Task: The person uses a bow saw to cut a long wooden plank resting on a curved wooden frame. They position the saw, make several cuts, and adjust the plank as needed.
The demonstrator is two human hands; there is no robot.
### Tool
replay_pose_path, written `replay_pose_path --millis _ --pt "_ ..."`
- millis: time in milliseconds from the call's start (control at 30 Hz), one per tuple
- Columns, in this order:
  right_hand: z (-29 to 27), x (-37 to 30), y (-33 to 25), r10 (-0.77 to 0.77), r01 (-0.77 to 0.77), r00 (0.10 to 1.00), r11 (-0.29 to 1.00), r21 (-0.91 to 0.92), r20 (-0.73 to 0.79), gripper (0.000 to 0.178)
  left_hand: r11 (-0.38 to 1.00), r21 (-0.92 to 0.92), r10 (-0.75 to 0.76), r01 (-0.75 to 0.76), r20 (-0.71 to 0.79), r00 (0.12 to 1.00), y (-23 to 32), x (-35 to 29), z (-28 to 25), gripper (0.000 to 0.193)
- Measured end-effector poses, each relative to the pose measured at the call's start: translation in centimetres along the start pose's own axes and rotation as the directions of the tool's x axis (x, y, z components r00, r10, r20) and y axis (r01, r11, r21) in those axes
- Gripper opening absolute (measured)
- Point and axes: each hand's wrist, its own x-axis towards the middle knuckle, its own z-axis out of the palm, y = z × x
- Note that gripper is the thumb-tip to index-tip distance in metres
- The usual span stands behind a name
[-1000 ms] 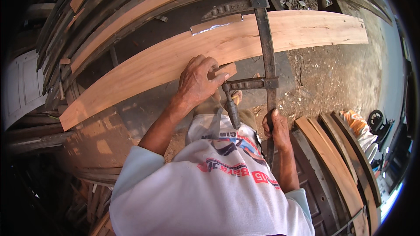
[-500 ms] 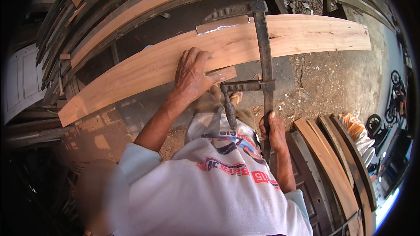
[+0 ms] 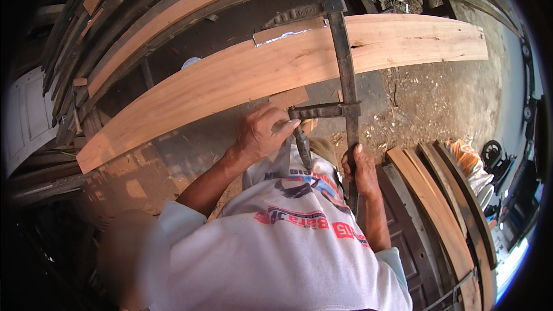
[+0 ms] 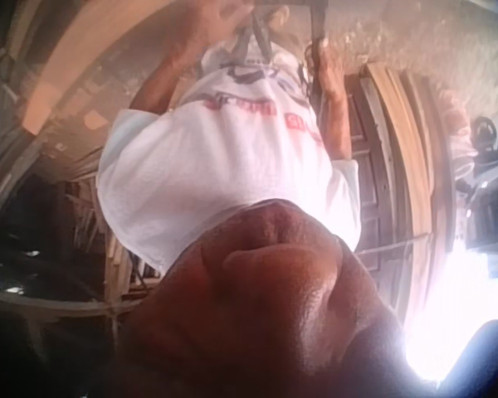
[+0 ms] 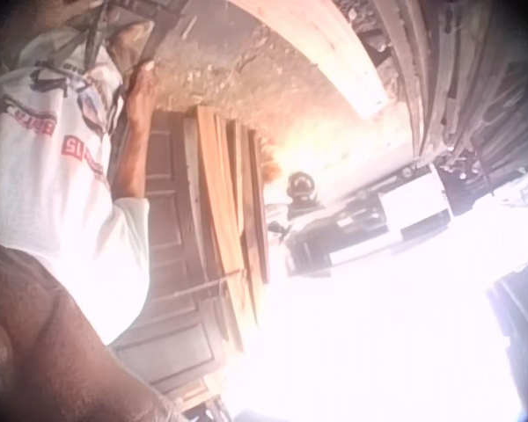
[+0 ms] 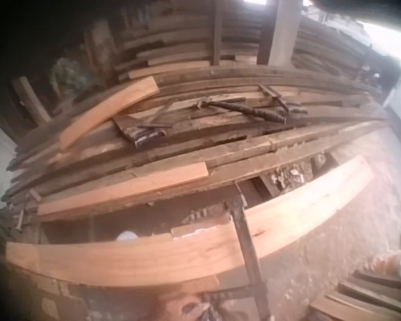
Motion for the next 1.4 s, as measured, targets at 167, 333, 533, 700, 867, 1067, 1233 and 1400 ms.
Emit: replay_pose_path --millis 167,333,533,700,867,1067,1233,1400 --pt "-0.2 -0.1 -0.2 0.042 -0.042 0.999 0.999 -0.005 -0.004 0.073 0.822 -0.158 -0.464 0.547 0.37 0.805 -2.2 -2.6 3.3 0.046" --pt "-0.4 0.0 -0.2 0.015 -0.015 1.0 0.999 -0.029 0.023 0.074 0.145 -0.945 -0.462 0.294 0.198 0.865 -1.3 -1.1 7.8 0.054" --pt "-0.9 -0.3 -0.2 0.034 -0.034 0.999 0.999 -0.005 -0.022 0.071 0.196 -0.919 -0.412 0.342 0.239 0.879 -1.6 -0.5 9.1 0.053" --pt "-1.6 -0.3 -0.7 0.047 -0.046 0.999 0.998 0.053 -0.016 0.069 0.237 -0.9 -0.42 0.367 0.245 0.874 -0.5 0.5 9.0 0.056" --pt "-1.6 0.1 -0.7 0.062 -0.062 0.998 0.994 0.094 -0.003 0.068 0.261 -0.872 -0.437 0.413 0.275 0.856 -0.6 0.6 8.5 0.058" --pt "-2.1 0.4 -0.3 0.065 -0.063 0.998 0.995 0.081 -0.016 0.069 0.235 -0.88 -0.46 0.412 0.273 0.845 -0.4 0.7 8.6 0.06" --pt "-2.0 0.4 -1.3 0.067 -0.067 0.995 0.998 -0.004 -0.074 0.066 0.219 -0.888 -0.454 0.404 0.274 0.848 -0.5 0.7 9.0 0.059" --pt "-2.5 0.6 -2.0 0.098 -0.097 0.994 0.995 0.018 -0.045 0.065 0.205 -0.893 -0.418 0.4 0.289 0.861 -1.2 0.5 9.7 0.059"
